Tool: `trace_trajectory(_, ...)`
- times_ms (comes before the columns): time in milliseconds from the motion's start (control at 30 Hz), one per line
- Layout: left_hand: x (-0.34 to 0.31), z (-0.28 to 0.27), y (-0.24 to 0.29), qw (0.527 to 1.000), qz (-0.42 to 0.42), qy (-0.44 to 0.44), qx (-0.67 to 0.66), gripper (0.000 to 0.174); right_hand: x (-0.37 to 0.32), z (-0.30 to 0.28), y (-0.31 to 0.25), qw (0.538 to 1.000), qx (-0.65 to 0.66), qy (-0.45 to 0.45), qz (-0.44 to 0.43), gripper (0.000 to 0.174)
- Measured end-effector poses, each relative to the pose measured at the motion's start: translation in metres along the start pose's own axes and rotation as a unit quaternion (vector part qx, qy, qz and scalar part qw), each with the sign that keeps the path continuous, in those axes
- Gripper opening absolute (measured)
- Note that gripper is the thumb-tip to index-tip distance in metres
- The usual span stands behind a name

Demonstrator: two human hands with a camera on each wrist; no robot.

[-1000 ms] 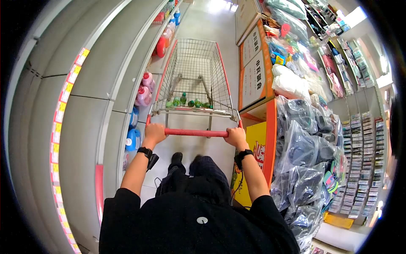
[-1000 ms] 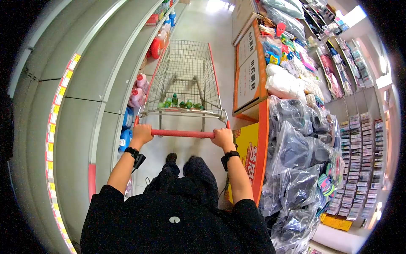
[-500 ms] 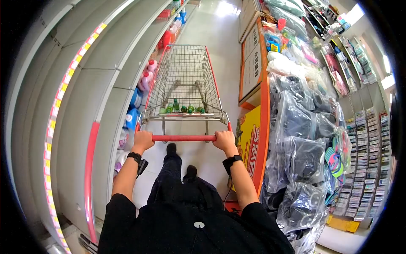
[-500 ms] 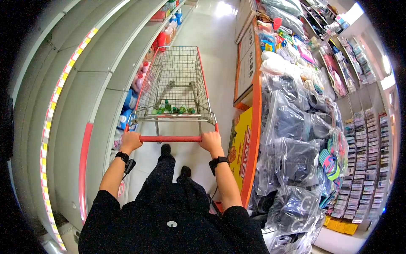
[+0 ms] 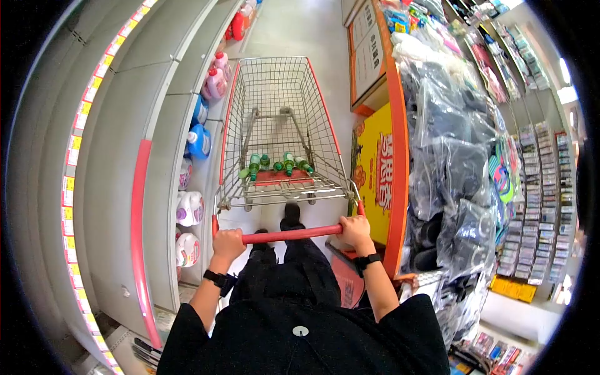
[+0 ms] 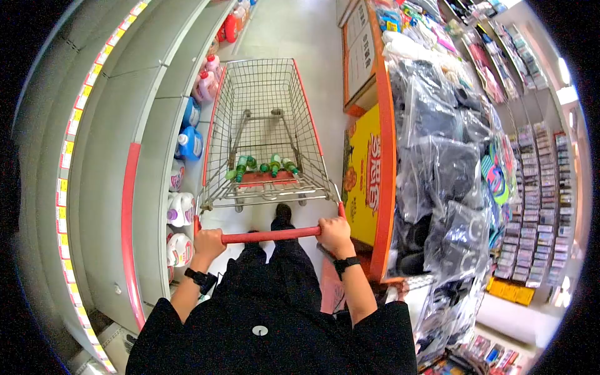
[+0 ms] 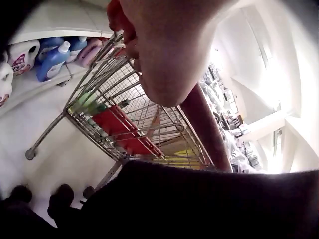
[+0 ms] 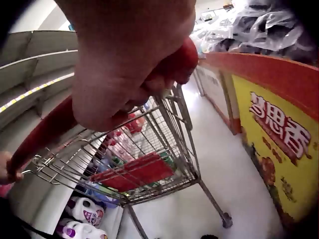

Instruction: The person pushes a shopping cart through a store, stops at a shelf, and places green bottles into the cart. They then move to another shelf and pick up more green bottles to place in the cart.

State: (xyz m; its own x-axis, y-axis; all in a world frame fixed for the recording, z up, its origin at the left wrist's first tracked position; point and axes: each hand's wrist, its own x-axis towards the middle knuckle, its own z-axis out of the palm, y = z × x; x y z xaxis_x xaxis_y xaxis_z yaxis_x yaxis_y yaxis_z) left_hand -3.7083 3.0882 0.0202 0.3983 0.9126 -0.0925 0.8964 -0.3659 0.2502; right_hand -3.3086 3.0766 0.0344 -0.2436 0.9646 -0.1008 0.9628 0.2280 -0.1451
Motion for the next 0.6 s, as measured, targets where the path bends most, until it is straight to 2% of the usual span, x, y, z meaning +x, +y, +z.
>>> trace_trajectory(100, -0.042, 0.001, 0.007, 1.0, -0.002, -0.011, -0.003, 0.019, -0.047, 0.004, -0.027, 1.0, -0.001, -0.014, 0.013, 0.02)
trace_trajectory(133, -0.054, 0.005, 0.01, 1.0, -0.011, -0.001, -0.008, 0.014, -0.06, 0.008, -0.031, 1.0, -0.004, -0.013, 0.012, 0.02)
trace_trajectory(233, -0.092, 0.009, 0.012, 1.0, 0.019, 0.0, 0.002, 0.022, -0.099, 0.014, -0.055, 1.0, -0.006, -0.011, 0.023, 0.019)
trace_trajectory(367, -0.136, 0.016, 0.021, 1.0, 0.011, -0.02, 0.019, 0.023, -0.141, 0.026, -0.069, 1.0, -0.013, 0.006, 0.02, 0.018)
trace_trajectory(600, -0.2, 0.019, 0.043, 0.999, -0.008, 0.006, 0.04, 0.014, -0.206, 0.044, -0.092, 0.999, 0.013, 0.038, 0.009, 0.016)
